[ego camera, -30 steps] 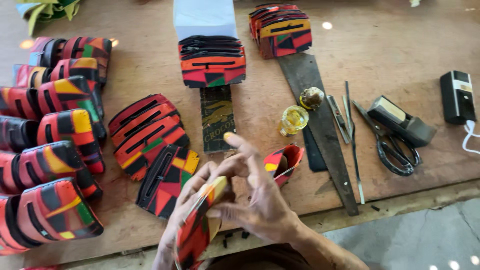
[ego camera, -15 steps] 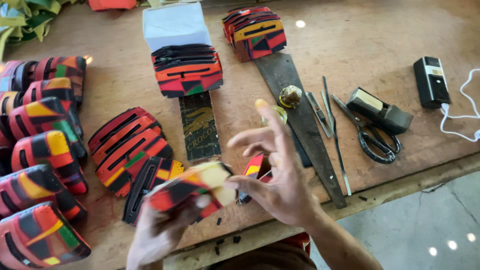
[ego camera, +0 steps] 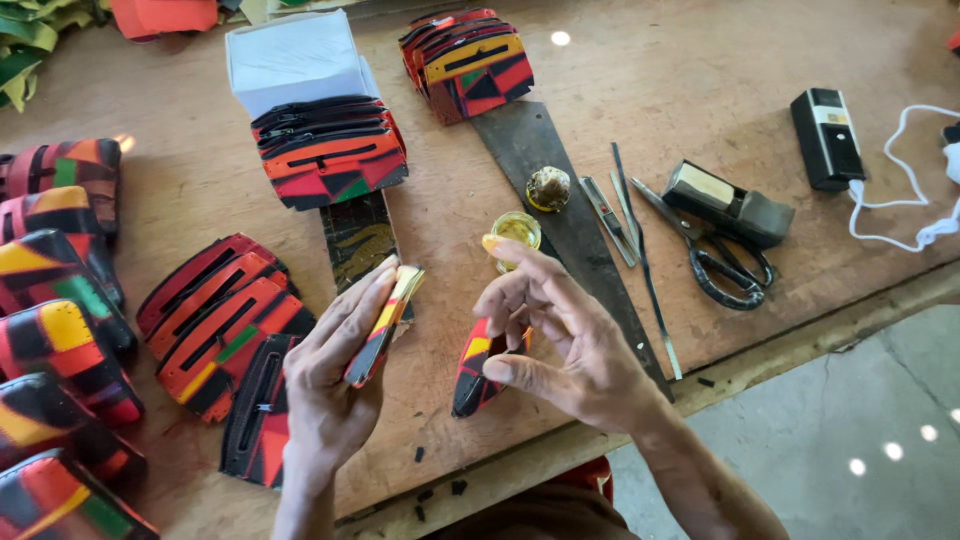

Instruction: The person applies a yellow substance to the edges of colorful patterned leather pouches using a finger. They handle each pouch one at a time, rub the edges, and place them into a stack. The work is performed on a wooden table with tools and finished pouches nearby.

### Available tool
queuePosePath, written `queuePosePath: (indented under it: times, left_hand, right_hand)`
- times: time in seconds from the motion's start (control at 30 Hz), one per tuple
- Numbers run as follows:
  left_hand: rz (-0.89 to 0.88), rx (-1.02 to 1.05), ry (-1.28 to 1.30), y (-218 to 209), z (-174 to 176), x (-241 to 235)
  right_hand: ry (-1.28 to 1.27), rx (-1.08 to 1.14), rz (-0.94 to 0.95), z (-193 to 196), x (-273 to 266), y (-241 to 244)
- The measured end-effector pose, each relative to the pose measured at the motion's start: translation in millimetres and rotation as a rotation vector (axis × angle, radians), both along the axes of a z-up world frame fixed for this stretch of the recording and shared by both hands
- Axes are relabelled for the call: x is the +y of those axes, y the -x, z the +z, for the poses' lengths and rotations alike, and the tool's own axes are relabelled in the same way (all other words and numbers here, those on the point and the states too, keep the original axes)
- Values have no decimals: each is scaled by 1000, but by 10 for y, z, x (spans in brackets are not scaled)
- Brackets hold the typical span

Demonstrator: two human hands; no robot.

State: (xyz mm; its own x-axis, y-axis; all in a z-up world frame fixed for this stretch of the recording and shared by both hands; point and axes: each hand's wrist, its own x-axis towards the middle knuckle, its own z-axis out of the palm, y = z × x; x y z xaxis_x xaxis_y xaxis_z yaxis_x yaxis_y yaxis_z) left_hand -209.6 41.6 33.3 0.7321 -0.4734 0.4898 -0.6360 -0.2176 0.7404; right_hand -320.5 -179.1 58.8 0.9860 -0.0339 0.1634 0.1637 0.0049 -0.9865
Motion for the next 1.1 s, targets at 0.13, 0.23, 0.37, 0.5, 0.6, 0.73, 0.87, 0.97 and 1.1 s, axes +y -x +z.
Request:
queuePosePath:
  times: [0.13,0.23,0.37,0.5,0.6,0.73,0.87,0.97,1.1]
  left_hand:
    - [-49,-26,50,-71,-57,-75]
    - [-65,-27,72,-64,-97,-104]
    - [-58,-29,48,-37,-106,-109]
    - [-74,-77,35,-33,-100,-85]
    - [-89,-146,34,-39,-100,-78]
    - [-75,-165,3,-28,-101,-50]
    - [-53,-186,-12,-27,-102,-46]
    - [-19,-183,-15,-29,-104,-48]
    - [16,-161,9,-37,-99,-58]
  right_hand:
    - [-28,-4,34,-19,-41,-46]
    - [-20,19,79,-33,-53,-63]
    - [-7,47,161,-52,-49,-63]
    - [-14,98,187,-88,-4,-85]
    - [-5,69,199,-119,4,-101]
    - [86,45,188,-169,2,-137]
    - [466,-44,94,-165,59,-165]
    - [645,-263,71,-110,135,-153]
    - [627,-319,134,-43,156,-148]
